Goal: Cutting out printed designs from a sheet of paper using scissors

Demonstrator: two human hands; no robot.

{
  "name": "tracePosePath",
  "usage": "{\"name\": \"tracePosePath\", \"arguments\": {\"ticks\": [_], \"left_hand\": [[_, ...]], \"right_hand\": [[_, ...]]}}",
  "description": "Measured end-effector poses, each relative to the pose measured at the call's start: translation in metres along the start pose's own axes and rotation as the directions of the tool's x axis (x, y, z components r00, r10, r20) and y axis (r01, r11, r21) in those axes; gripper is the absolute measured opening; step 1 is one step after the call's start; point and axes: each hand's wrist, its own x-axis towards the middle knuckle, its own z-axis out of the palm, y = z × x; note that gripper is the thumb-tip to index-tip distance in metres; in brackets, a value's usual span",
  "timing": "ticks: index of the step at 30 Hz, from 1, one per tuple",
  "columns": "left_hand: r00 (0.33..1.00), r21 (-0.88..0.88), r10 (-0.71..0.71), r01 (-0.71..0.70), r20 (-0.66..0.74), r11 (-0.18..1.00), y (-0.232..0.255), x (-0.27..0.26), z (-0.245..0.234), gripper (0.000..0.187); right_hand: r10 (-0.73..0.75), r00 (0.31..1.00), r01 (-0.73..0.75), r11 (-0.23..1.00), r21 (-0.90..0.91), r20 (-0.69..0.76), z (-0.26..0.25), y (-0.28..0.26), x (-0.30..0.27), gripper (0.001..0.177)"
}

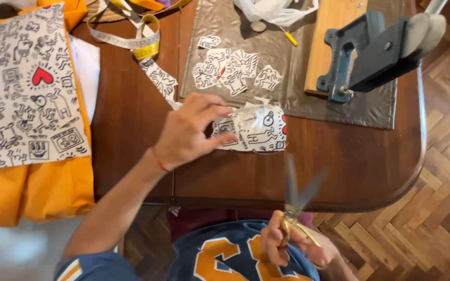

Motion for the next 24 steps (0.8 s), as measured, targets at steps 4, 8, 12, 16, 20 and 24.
{"name": "tracePosePath", "arguments": {"ticks": [4, 8, 12, 16, 20, 24], "left_hand": [[0.993, -0.027, 0.021, -0.018, 0.117, 0.999, 0.005, -0.002, 0.020, 0.087], [0.989, -0.040, 0.034, -0.028, 0.143, 0.999, 0.002, 0.008, 0.022, 0.096], [0.991, -0.042, 0.052, -0.047, 0.120, 0.998, 0.016, 0.021, 0.023, 0.082], [0.997, 0.003, 0.030, -0.031, 0.076, 1.000, 0.016, 0.026, 0.048, 0.066], [0.990, -0.024, 0.022, -0.019, 0.136, 1.000, 0.015, 0.033, 0.062, 0.053], [0.995, -0.046, 0.024, -0.019, 0.101, 0.999, 0.008, 0.030, 0.049, 0.044]], "right_hand": [[0.019, 0.999, -0.021, 0.998, -0.062, -0.037, 0.008, 0.021, -0.001, 0.073], [0.015, 0.994, -0.017, 1.000, -0.024, -0.109, 0.014, 0.035, -0.007, 0.079], [0.041, 0.985, -0.044, 0.999, -0.015, -0.168, 0.023, 0.039, -0.008, 0.080], [-0.068, 0.972, 0.060, 0.997, -0.041, -0.223, 0.026, 0.045, -0.003, 0.074], [-0.094, 0.956, 0.055, 0.988, -0.143, -0.278, 0.021, 0.046, -0.002, 0.079], [-0.080, 0.949, 0.030, 0.986, -0.166, -0.306, 0.014, 0.044, -0.009, 0.071]]}}
